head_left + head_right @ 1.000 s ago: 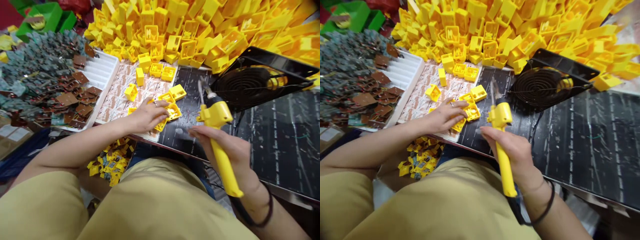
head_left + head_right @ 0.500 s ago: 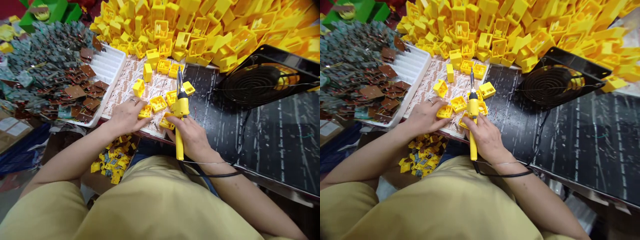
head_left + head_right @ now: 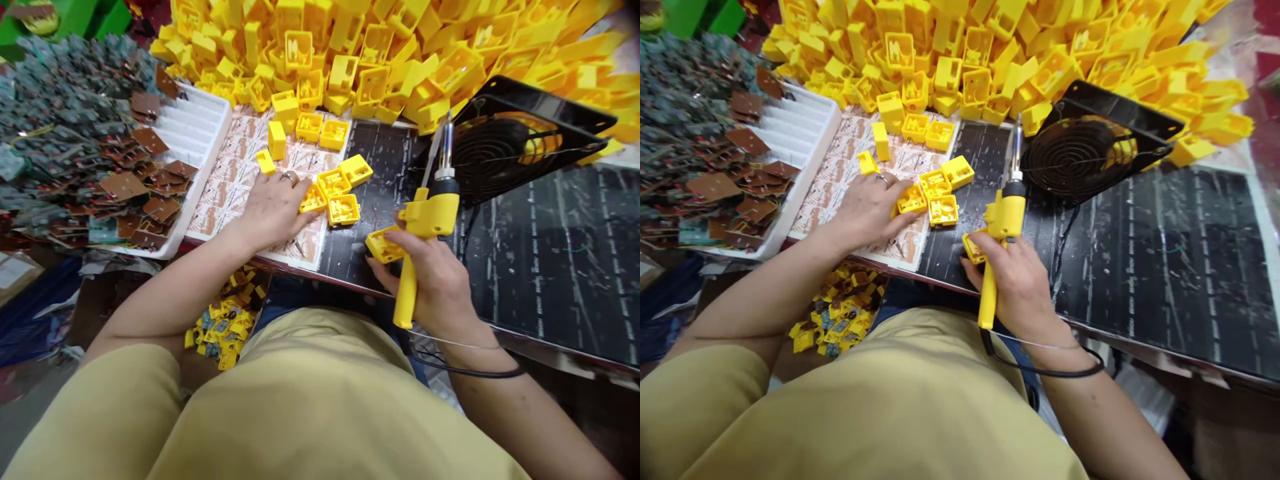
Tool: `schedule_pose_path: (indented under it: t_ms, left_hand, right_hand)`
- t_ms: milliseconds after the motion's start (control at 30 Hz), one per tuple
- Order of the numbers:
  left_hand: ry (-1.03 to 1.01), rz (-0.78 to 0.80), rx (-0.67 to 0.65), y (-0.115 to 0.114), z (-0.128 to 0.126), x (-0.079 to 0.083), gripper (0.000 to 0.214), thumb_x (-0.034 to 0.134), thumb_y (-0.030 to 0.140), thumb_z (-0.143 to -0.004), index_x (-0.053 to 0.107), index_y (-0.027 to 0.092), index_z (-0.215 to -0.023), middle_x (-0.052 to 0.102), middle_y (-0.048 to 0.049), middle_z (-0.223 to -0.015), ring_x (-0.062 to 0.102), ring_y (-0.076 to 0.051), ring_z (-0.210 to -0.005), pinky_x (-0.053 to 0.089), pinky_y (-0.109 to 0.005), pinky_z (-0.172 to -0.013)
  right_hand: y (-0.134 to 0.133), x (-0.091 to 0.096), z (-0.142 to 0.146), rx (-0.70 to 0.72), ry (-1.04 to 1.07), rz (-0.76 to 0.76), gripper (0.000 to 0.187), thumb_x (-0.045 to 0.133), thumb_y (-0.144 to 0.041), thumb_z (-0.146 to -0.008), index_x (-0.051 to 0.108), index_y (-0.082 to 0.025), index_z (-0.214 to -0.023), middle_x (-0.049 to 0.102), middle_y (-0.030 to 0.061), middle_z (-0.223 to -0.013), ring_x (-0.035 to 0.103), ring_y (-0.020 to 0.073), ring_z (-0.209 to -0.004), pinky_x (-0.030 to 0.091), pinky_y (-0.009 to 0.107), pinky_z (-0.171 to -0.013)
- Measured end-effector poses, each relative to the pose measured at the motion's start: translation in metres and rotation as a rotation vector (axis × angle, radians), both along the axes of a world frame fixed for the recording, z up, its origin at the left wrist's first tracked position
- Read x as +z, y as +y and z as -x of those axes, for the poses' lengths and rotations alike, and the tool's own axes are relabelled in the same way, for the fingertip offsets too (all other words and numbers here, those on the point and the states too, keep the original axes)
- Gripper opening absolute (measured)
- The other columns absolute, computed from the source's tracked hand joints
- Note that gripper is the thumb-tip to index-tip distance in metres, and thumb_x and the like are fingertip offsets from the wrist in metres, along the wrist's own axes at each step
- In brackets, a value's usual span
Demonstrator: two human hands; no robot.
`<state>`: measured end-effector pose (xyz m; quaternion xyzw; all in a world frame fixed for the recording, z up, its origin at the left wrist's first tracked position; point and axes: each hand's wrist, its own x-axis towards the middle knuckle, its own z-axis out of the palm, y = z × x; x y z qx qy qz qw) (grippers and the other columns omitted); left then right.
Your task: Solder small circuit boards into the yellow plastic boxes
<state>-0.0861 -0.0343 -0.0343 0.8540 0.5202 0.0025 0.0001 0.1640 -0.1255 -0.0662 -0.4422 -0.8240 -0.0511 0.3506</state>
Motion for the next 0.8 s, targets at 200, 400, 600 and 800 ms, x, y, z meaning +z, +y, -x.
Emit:
schedule_pose_path:
  t_ms: [200,400,600,800]
  left_hand:
    - [-0.005,0.353,-0.482,-0.004,0.014,0.026,0.051,0.061,0.018,-0.09,0.06,0.028,-0.14,0.064,-0.0083,-0.142,0.067,-0.026,-0.115,0.048,-0.039,-0.1]
    - [-0.151,0.336,-0.603,-0.018,0.012,0.019,0.06,0.045,0.002,-0.087,0.065,0.034,-0.133,0.051,-0.0025,-0.159,0.054,-0.022,-0.141,0.032,-0.051,-0.123]
    - [-0.202,0.155,-0.172,-0.027,0.049,0.017,0.059,0.052,0.046,-0.097,0.054,0.015,-0.147,0.053,-0.0174,-0.154,0.056,-0.033,-0.137,0.046,-0.049,-0.113]
    - [-0.06,0.146,-0.022,-0.033,0.051,0.005,0.063,0.055,0.055,-0.095,0.056,0.016,-0.144,0.064,-0.0158,-0.14,0.064,-0.037,-0.124,0.052,-0.052,-0.105]
  right_hand:
    - [-0.005,0.011,-0.027,0.083,-0.013,0.179,0.048,0.069,-0.042,-0.093,0.051,-0.021,-0.133,0.071,0.0073,-0.105,0.071,0.021,-0.086,0.061,0.033,-0.074]
    - [0.002,0.002,-0.024,0.074,-0.087,0.156,0.036,0.063,-0.031,-0.097,0.053,-0.021,-0.13,0.072,0.0063,-0.102,0.071,0.0212,-0.085,0.057,0.032,-0.072]
    - [0.001,0.004,-0.018,-0.009,-0.199,0.064,0.051,0.067,-0.056,-0.09,0.06,-0.018,-0.124,0.066,0.0057,-0.08,0.063,0.0221,-0.068,0.046,0.033,-0.059]
    - [0.01,0.003,-0.017,0.113,-0.078,0.135,0.052,0.067,-0.052,-0.092,0.054,-0.019,-0.13,0.069,0.0098,-0.102,0.068,0.0267,-0.09,0.057,0.037,-0.074]
